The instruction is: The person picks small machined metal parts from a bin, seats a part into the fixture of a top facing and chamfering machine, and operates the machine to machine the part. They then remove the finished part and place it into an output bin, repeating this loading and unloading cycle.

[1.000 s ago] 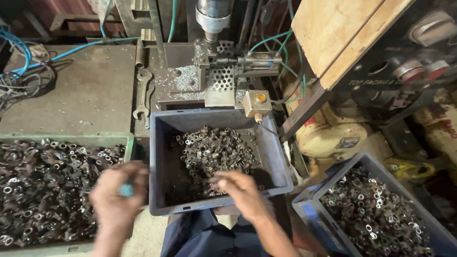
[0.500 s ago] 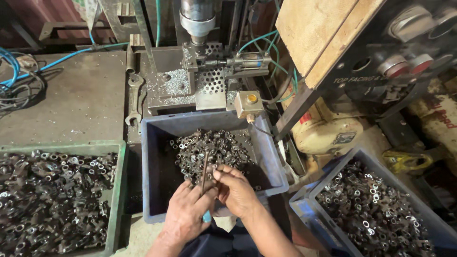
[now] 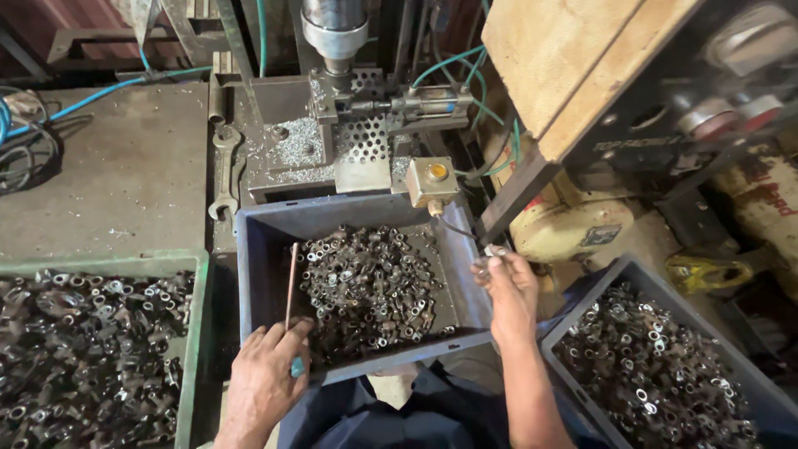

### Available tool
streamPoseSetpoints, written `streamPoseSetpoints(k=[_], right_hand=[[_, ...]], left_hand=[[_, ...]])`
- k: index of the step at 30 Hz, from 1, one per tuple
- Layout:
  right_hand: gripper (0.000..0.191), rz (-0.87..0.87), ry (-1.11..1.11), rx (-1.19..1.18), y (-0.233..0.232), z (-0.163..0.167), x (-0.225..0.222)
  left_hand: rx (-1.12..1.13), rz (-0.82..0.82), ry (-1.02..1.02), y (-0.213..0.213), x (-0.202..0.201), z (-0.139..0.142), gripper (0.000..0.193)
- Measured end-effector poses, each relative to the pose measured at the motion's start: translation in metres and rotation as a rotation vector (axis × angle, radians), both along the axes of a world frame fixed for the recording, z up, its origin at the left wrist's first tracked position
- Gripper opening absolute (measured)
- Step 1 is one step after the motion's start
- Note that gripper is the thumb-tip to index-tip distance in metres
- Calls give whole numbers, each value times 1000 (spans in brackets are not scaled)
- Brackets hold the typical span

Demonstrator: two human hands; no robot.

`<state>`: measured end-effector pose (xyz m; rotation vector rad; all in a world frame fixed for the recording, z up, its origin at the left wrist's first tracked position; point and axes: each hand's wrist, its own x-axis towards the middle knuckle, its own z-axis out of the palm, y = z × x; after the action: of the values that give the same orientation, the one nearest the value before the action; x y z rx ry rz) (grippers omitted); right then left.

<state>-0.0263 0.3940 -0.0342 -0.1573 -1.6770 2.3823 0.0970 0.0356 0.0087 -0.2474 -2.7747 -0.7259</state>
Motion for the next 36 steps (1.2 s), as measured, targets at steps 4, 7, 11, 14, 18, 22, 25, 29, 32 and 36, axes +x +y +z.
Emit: streamPoseSetpoints(k=[4,7,11,14,18,22,25,29,32,36], right_hand=[[19,-118,58,4,-5,-12,4],[19,-154,58,49,-6,-14,6],[16,-176,54,106,-4,-16,6],[20,-146,94,142,-5,-21,4],[26,-110,114,150,-8,-26,1],[35,-108,171,167,-10,-26,1],[39,-113,181,198,-11,-25,3],[35,-104,164,225,-12,-26,3],[33,-62,193,279,-12,-26,3],[32,-34,211,289,-11,-25,7]], left_hand=[[20,16,60,2,0,-1,53],[15,66,22,3,-1,-1,54],[41,129,-6,4,-2,-2,65],[233,191,34,4,-1,-3,73],[299,261,-63,4,-2,-4,80],[271,251,-77,2,-4,-6,75],[213,220,-44,0,-4,-9,71],[169,228,-38,0,-2,-14,57],[143,232,-26,0,-4,-14,50],[196,101,192,-4,-18,-2,35]])
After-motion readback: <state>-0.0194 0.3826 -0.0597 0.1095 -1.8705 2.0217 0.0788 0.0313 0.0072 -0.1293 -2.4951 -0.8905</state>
